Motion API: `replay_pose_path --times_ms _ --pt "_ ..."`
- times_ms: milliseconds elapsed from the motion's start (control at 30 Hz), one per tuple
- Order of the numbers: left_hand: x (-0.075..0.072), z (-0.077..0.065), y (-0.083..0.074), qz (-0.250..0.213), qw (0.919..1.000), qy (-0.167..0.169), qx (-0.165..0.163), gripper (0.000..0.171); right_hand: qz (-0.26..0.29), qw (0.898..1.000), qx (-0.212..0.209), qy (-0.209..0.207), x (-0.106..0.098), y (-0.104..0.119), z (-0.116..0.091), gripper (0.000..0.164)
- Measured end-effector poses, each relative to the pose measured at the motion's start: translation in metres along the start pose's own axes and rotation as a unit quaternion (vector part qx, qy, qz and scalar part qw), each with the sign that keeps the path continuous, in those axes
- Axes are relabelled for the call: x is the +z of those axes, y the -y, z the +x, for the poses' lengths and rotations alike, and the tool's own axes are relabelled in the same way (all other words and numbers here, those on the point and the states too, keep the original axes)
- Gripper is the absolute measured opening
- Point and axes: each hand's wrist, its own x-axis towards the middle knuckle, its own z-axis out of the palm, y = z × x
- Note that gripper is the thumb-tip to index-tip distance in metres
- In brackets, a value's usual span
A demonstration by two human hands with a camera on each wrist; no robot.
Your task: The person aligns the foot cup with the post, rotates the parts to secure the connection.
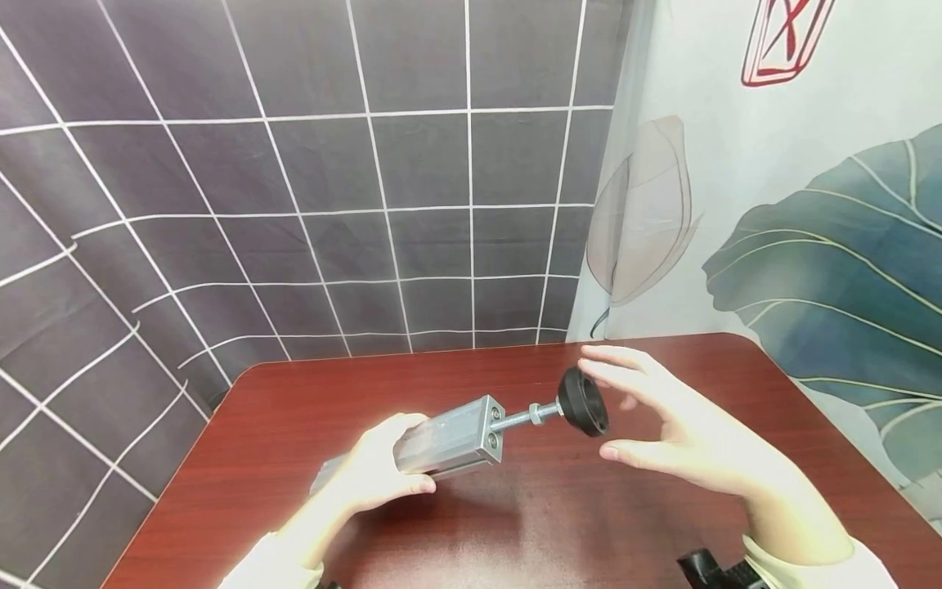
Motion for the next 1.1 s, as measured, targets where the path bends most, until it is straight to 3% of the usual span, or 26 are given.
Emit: replay_pose_path --times_ms 167,333,567,933,1000,1100 --pt "0.0 0.0 0.0 0.001 1.0 0.006 -0.004 0.073 0.022 0.999 -0.041 -0.011 0.001 -0.004 0.001 0.075" --pt "0.001 0.001 0.0 0.002 1.0 0.004 0.002 0.073 0.027 1.0 0.007 -0.008 0.001 -0.004 0.004 0.08" --pt "0.001 0.001 0.001 -0.002 1.0 0.008 -0.002 0.072 0.127 0.99 0.05 -0.029 0.007 -0.006 0.004 0.079" --pt "0.003 0.001 0.003 0.012 0.9999 0.011 0.004 0.072 0.102 0.985 0.135 -0.033 0.011 -0.001 0.004 0.061" --pt "0.004 0.001 0.003 0.012 0.9999 0.011 0.004 0.071 0.097 0.985 0.138 -0.031 0.011 -0.001 0.004 0.058" --pt "0.004 0.001 0.003 0.01 0.9999 0.01 0.004 0.071 0.068 0.991 0.109 -0.029 0.009 -0.003 0.004 0.066"
